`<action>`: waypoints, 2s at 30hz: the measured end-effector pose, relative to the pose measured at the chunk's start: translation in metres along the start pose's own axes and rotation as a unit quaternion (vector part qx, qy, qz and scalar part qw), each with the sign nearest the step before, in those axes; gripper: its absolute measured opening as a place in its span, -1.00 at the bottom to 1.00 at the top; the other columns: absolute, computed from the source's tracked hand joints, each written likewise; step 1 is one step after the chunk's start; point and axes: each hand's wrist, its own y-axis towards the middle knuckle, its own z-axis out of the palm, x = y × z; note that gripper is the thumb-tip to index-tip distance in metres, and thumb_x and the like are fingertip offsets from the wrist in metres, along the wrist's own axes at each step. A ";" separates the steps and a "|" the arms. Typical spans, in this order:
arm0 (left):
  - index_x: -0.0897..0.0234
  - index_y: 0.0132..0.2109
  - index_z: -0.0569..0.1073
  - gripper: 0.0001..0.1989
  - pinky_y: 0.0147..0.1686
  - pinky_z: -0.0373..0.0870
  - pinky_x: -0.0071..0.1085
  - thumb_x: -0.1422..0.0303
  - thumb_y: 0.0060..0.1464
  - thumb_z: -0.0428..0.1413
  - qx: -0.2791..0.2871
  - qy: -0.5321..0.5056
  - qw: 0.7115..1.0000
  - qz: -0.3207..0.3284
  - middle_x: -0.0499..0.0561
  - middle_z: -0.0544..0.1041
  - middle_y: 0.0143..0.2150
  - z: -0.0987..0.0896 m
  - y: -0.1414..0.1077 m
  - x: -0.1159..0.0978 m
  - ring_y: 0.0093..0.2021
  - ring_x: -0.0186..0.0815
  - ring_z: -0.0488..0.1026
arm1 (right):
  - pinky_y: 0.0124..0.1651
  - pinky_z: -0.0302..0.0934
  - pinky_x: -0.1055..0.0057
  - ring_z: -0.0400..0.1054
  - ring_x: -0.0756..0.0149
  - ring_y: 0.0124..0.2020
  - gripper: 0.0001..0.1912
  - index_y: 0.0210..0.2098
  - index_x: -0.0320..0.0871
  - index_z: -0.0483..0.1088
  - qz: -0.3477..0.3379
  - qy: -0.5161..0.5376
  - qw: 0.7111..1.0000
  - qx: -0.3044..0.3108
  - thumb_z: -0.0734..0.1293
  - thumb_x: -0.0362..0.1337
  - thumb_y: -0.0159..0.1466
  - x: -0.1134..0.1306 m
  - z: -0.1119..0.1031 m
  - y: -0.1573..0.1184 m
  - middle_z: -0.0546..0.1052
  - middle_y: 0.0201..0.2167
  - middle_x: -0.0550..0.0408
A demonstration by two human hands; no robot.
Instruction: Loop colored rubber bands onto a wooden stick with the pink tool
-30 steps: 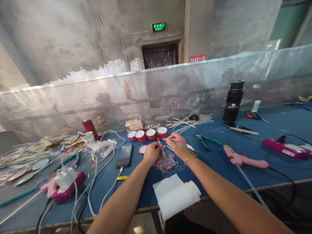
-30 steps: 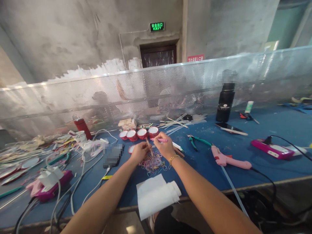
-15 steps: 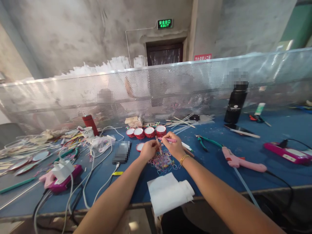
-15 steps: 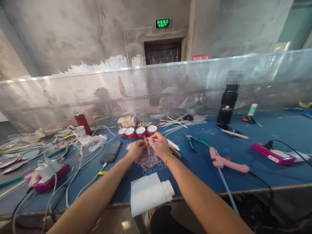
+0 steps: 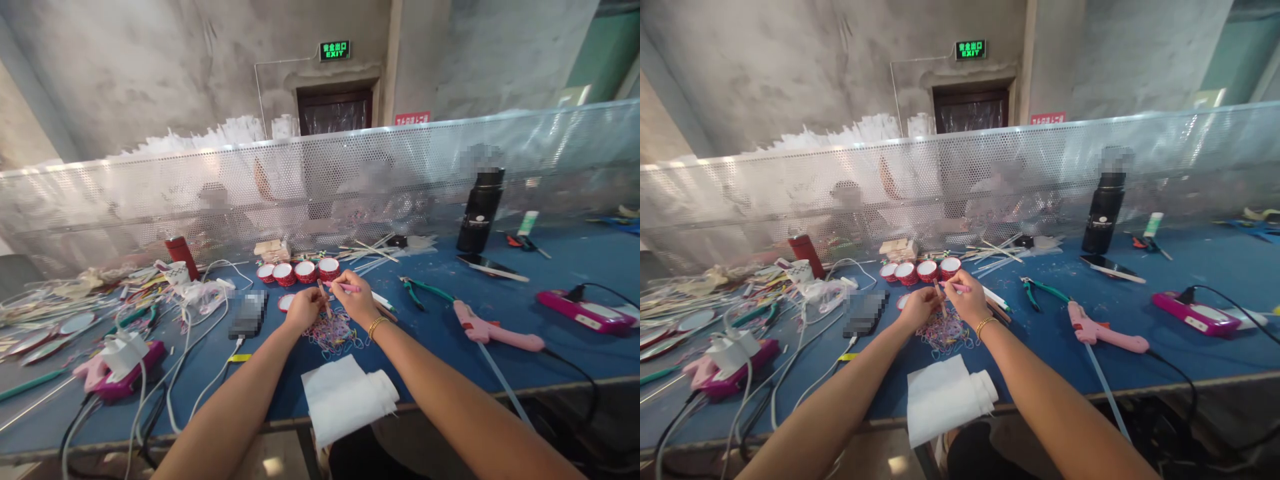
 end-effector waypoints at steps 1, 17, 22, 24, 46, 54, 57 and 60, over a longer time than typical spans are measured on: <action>0.29 -0.35 0.53 -0.78 -0.39 0.37 -0.45 0.20 0.07 0.19 0.000 0.003 1.000 -0.003 -0.01 0.57 -0.45 0.000 0.000 0.000 -0.41 -0.30 0.48 | -0.27 0.25 0.37 0.46 0.24 -0.39 -0.85 -0.48 -0.06 0.34 -0.001 0.002 1.000 -0.001 0.28 -0.21 0.21 0.000 0.000 0.000 0.56 -0.49 0.12; 0.29 -0.36 0.53 -0.80 -0.39 0.36 -0.44 0.23 0.08 0.16 0.004 -0.001 1.000 0.018 0.00 0.57 -0.45 0.001 0.003 0.005 -0.43 -0.31 0.46 | -0.27 0.26 0.36 0.45 0.22 -0.38 -0.85 -0.47 -0.06 0.34 0.003 0.011 1.000 0.015 0.29 -0.20 0.22 -0.002 0.000 0.000 0.56 -0.47 0.11; 0.29 -0.36 0.52 -0.78 -0.40 0.35 -0.43 0.21 0.07 0.17 0.003 0.005 1.000 0.014 -0.01 0.56 -0.45 0.001 0.004 0.007 -0.45 -0.32 0.44 | -0.27 0.27 0.36 0.45 0.22 -0.38 -0.84 -0.47 -0.06 0.34 0.012 0.010 1.000 0.008 0.29 -0.18 0.22 -0.002 0.000 0.001 0.56 -0.48 0.11; 0.29 -0.36 0.52 -0.77 -0.41 0.34 -0.43 0.20 0.08 0.16 0.008 0.003 1.000 0.026 -0.01 0.55 -0.47 0.001 0.005 0.009 -0.48 -0.33 0.42 | -0.27 0.27 0.36 0.44 0.22 -0.37 -0.84 -0.46 -0.06 0.35 0.006 0.003 1.000 0.021 0.29 -0.18 0.23 -0.002 -0.001 0.001 0.56 -0.47 0.11; 0.27 -0.42 0.52 -0.82 -0.45 0.28 -0.43 0.24 0.01 0.22 -0.010 -0.020 0.999 0.033 -0.02 0.52 -0.52 0.002 0.003 0.006 -0.50 -0.31 0.39 | -0.27 0.24 0.38 0.44 0.24 -0.37 -0.84 -0.45 -0.08 0.37 0.006 0.008 1.000 0.013 0.30 -0.19 0.24 -0.004 -0.001 0.001 0.56 -0.45 0.11; 0.26 -0.46 0.49 -0.82 -0.48 0.27 -0.44 0.26 -0.04 0.26 -0.018 -0.053 0.998 0.026 -0.03 0.50 -0.55 0.003 0.004 0.007 -0.52 -0.33 0.38 | -0.27 0.23 0.37 0.43 0.25 -0.39 -0.84 -0.46 -0.09 0.37 0.003 0.005 1.000 0.017 0.30 -0.20 0.23 -0.003 -0.001 0.001 0.55 -0.47 0.12; 0.27 -0.45 0.49 -0.81 -0.49 0.25 -0.45 0.25 -0.04 0.25 -0.012 -0.055 0.998 0.015 -0.02 0.51 -0.54 0.003 0.004 0.007 -0.52 -0.33 0.37 | -0.28 0.23 0.37 0.43 0.25 -0.39 -0.84 -0.46 -0.08 0.36 0.005 0.011 1.000 0.013 0.30 -0.20 0.23 -0.003 -0.001 0.001 0.54 -0.47 0.13; 0.27 -0.45 0.49 -0.81 -0.50 0.24 -0.46 0.25 -0.03 0.25 -0.014 -0.050 0.999 0.009 -0.02 0.51 -0.53 0.003 0.004 0.007 -0.53 -0.34 0.36 | -0.29 0.22 0.37 0.42 0.26 -0.40 -0.84 -0.47 -0.08 0.35 -0.001 0.003 1.000 0.024 0.31 -0.21 0.23 -0.004 -0.001 0.001 0.53 -0.48 0.14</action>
